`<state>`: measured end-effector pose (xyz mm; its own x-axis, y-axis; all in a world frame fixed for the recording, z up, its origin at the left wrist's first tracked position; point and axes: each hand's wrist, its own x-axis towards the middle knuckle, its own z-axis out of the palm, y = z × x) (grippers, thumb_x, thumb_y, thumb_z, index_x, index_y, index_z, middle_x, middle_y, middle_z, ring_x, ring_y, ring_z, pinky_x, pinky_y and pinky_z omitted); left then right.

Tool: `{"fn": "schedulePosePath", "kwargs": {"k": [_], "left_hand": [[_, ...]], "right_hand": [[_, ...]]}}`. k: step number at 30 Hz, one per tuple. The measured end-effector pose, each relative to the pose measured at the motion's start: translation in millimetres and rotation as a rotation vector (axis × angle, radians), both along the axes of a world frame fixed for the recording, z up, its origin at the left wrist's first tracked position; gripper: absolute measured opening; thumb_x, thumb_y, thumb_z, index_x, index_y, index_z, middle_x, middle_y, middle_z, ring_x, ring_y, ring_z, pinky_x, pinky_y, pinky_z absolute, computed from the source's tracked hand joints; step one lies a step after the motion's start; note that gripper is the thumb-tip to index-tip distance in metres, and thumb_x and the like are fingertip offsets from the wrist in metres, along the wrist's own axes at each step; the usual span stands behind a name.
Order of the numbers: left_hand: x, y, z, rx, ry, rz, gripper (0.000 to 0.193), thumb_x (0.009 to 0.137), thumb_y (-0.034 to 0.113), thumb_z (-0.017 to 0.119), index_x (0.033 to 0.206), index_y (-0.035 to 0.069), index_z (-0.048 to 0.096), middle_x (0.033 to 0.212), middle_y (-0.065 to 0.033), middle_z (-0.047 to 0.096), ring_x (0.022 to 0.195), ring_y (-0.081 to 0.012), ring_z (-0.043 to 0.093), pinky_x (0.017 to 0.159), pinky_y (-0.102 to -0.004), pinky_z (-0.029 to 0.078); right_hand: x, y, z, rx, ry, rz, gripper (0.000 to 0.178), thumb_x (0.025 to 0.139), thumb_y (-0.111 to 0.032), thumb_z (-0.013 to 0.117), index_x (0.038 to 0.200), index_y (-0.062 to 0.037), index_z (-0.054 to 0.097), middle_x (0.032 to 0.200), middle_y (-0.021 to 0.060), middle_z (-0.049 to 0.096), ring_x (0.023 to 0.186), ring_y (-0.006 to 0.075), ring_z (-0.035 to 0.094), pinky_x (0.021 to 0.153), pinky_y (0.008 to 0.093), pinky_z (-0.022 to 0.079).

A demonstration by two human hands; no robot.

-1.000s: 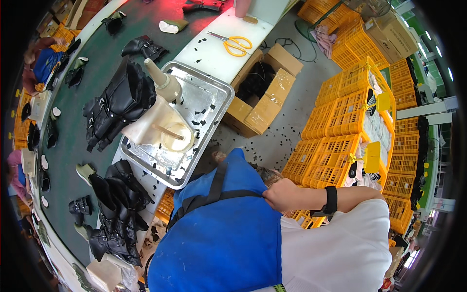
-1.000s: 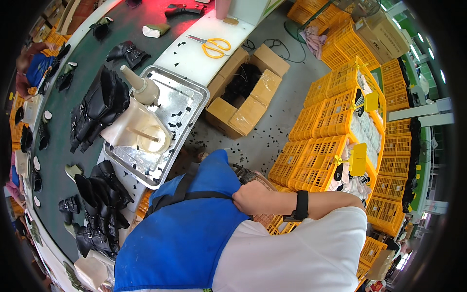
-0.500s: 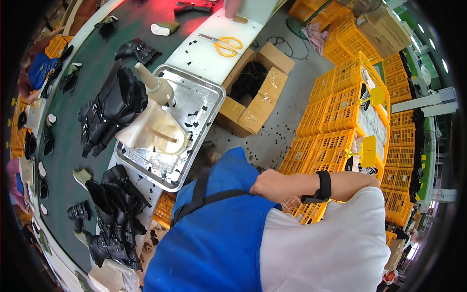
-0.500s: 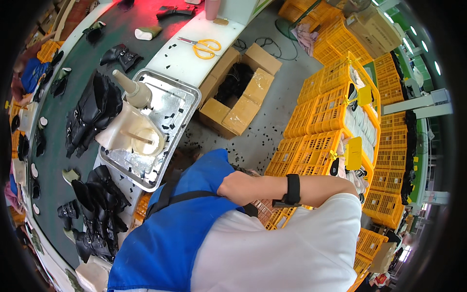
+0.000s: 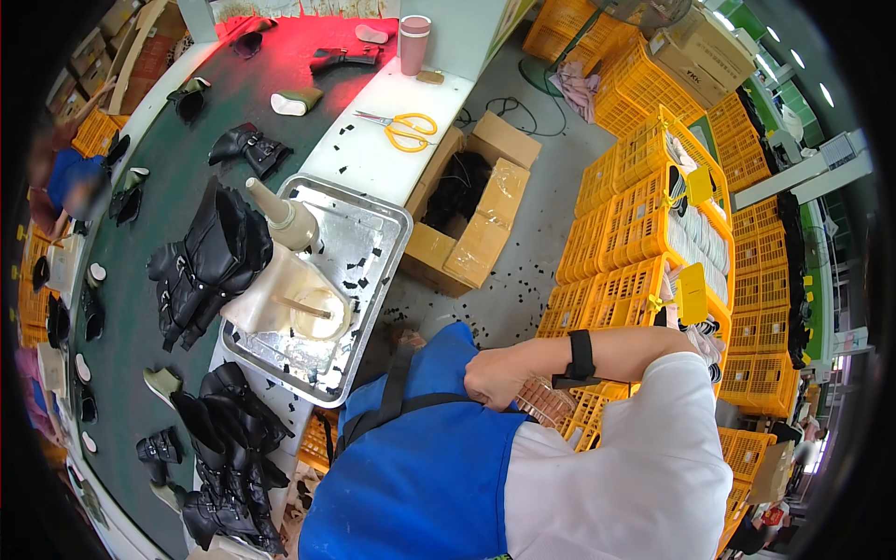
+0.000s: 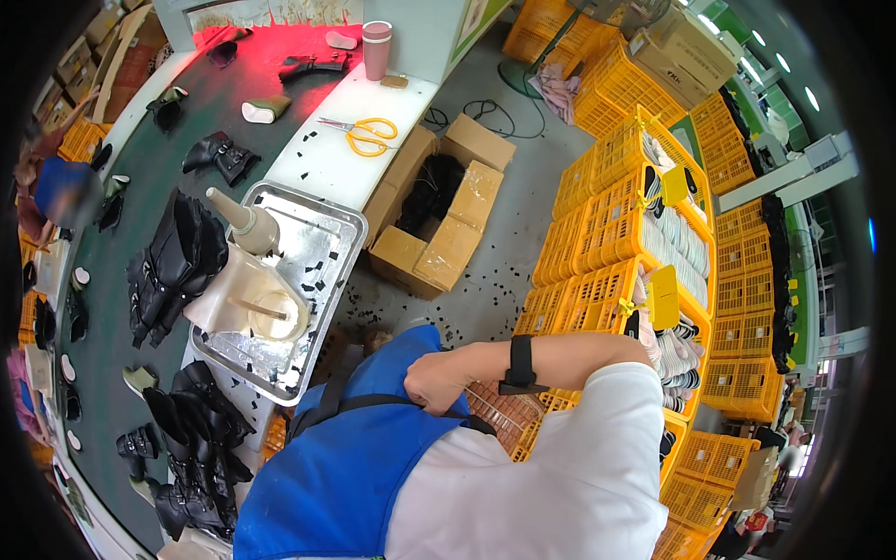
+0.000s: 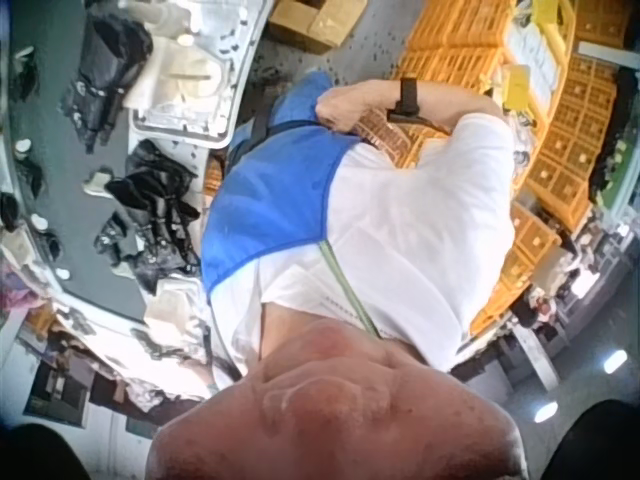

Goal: Apply glue to the edges and seams of shoe uppers using a brush at a factory workstation.

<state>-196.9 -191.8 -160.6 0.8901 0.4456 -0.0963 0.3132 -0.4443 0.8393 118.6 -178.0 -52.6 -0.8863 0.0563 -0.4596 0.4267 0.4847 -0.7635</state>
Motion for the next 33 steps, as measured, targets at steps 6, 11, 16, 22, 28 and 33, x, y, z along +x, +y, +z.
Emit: {"fn": "schedulePosePath", "kwargs": {"k": [6, 11, 16, 22, 28, 33], "left_hand": [[-24.3, -57.2, 3.8, -0.048, 0.045, 0.149, 0.039, 0.075, 0.037, 0.055, 0.065, -0.001, 0.054, 0.069, -0.0211, 0.057, 0.07, -0.0397, 0.056, 0.061, -0.0455, 0.044], [-53.8, -222.2, 46.6, -0.136, 0.176, 0.668, 0.04, 0.075, 0.038, 0.055, 0.064, -0.001, 0.054, 0.068, -0.0213, 0.057, 0.069, -0.04, 0.056, 0.06, -0.0456, 0.044], [-31.3, -186.6, 66.8, -0.161, 0.209, 0.299, 0.03, 0.063, 0.028, 0.064, 0.064, -0.002, 0.059, 0.062, -0.023, 0.057, 0.062, -0.0415, 0.057, 0.054, -0.0479, 0.044], [-12.8, -201.2, 68.8, -0.214, 0.213, 0.461, 0.024, 0.064, 0.022, 0.06, 0.065, -0.002, 0.06, 0.062, -0.0232, 0.056, 0.061, -0.0406, 0.056, 0.054, -0.0461, 0.043], [-5.4, -212.9, 56.3, -0.161, 0.223, 0.482, 0.023, 0.065, 0.022, 0.059, 0.065, -0.001, 0.063, 0.063, -0.0209, 0.058, 0.061, -0.0393, 0.057, 0.056, -0.0454, 0.045], [-8.3, -221.4, 69.7, -0.196, 0.264, 0.602, 0.021, 0.063, 0.019, 0.058, 0.062, -0.001, 0.061, 0.061, -0.0205, 0.057, 0.059, -0.0385, 0.056, 0.053, -0.0441, 0.044]], "right_hand": [[-13.5, 13.5, -5.9, -0.01, -0.009, 0.106, 0.012, 0.059, -0.016, 0.06, 0.057, -0.0042, 0.061, 0.058, 0.0161, 0.058, 0.056, 0.0354, 0.056, 0.052, 0.041, 0.044], [-4.2, 12.9, -27.2, 0.013, -0.045, 0.174, 0.012, 0.06, -0.015, 0.061, 0.059, -0.003, 0.061, 0.061, 0.0166, 0.058, 0.06, 0.0355, 0.057, 0.053, 0.0416, 0.044], [-12.9, 29.0, -34.1, -0.032, -0.015, 0.291, 0.02, 0.056, -0.017, 0.065, 0.055, 0.001, 0.055, 0.057, 0.0213, 0.051, 0.054, 0.0395, 0.051, 0.047, 0.039, 0.041], [-13.2, 50.8, -59.5, -0.233, 0.141, 0.207, 0.027, 0.059, -0.024, 0.066, 0.052, -0.002, 0.053, 0.055, 0.0201, 0.05, 0.05, 0.0376, 0.049, 0.045, 0.0369, 0.039], [-92.0, 26.6, 61.6, -0.159, 0.088, 0.118, 0.022, 0.069, -0.023, 0.062, 0.066, -0.0014, 0.058, 0.061, 0.0175, 0.056, 0.054, 0.0288, 0.055, 0.051, 0.0343, 0.043], [-84.3, 51.9, 66.3, -0.133, 0.014, 0.152, 0.022, 0.068, -0.024, 0.062, 0.066, -0.0016, 0.059, 0.061, 0.0175, 0.055, 0.054, 0.0293, 0.055, 0.051, 0.0345, 0.043]]}}
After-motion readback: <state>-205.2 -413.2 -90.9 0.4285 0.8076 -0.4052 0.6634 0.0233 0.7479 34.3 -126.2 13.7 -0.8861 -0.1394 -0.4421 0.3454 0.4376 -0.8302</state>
